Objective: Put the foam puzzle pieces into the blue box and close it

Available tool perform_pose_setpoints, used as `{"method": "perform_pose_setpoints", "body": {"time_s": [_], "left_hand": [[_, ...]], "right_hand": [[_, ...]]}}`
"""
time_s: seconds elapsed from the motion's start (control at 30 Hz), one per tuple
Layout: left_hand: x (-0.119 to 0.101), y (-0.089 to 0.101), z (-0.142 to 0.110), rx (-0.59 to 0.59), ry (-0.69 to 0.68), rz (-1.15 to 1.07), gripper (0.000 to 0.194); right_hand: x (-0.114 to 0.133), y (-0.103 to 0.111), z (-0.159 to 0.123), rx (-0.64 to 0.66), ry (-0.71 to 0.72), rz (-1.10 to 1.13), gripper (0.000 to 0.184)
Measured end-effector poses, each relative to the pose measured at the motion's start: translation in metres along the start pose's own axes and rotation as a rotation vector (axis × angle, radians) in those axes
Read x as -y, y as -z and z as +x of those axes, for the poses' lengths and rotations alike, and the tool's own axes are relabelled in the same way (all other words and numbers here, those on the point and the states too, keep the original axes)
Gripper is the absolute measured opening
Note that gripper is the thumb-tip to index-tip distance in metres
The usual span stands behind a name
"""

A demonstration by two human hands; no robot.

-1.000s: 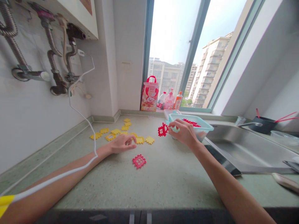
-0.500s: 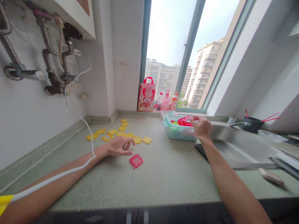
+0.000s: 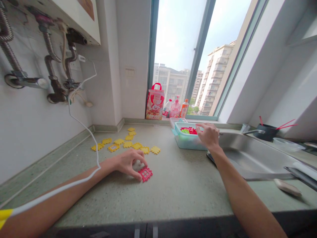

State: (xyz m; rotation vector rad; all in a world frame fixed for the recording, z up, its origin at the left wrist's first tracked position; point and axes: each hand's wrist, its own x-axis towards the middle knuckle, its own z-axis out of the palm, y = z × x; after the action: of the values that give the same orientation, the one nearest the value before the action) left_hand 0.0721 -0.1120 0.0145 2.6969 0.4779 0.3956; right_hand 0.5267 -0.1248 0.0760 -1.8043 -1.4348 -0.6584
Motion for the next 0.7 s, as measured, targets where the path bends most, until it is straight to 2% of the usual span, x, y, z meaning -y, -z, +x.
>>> {"method": "perform_pose_setpoints", "body": {"time_s": [0.07,0.13,0.23,0.3,0.33,0.43,0.53,0.6,0.7], "left_hand": [[-0.002,-0.004,0.002,-0.023,0.003,-0.031,0.053],[-0.003,-0.007,0.004,-0.065,0.018,-0.090,0.051],[-0.003,-0.010,0.007,-0.160,0.062,-0.245,0.051],[-0.004,-0.011,0.008,-0.223,0.092,-0.353,0.052],[-0.005,-0.012,0.009,-0.242,0.104,-0.389,0.052],[-0.009,-0.013,0.010,-0.250,0.125,-0.392,0.056],[-0.009,-0.007,0.008,-0.242,0.104,-0.196,0.066],[-0.001,0.003,0.003,-0.218,0.130,0.010,0.080],[0.027,0.028,-0.013,-0.164,0.321,0.287,0.098]], "right_hand": [[0.028,0.003,-0.012,-0.083,0.161,0.080,0.035],[0.062,0.004,-0.032,-0.101,0.389,0.179,0.039],[0.111,0.002,-0.072,-0.009,0.859,0.359,0.059],[0.136,-0.001,-0.097,0.064,1.129,0.463,0.058],[0.145,-0.003,-0.107,0.063,1.193,0.507,0.054],[0.161,-0.008,-0.121,-0.004,1.239,0.593,0.036],[0.155,-0.013,-0.110,-0.035,1.196,0.608,0.032],[0.137,-0.015,-0.092,-0.038,1.097,0.576,0.036],[0.088,-0.014,-0.055,-0.078,0.832,0.469,0.040]]}}
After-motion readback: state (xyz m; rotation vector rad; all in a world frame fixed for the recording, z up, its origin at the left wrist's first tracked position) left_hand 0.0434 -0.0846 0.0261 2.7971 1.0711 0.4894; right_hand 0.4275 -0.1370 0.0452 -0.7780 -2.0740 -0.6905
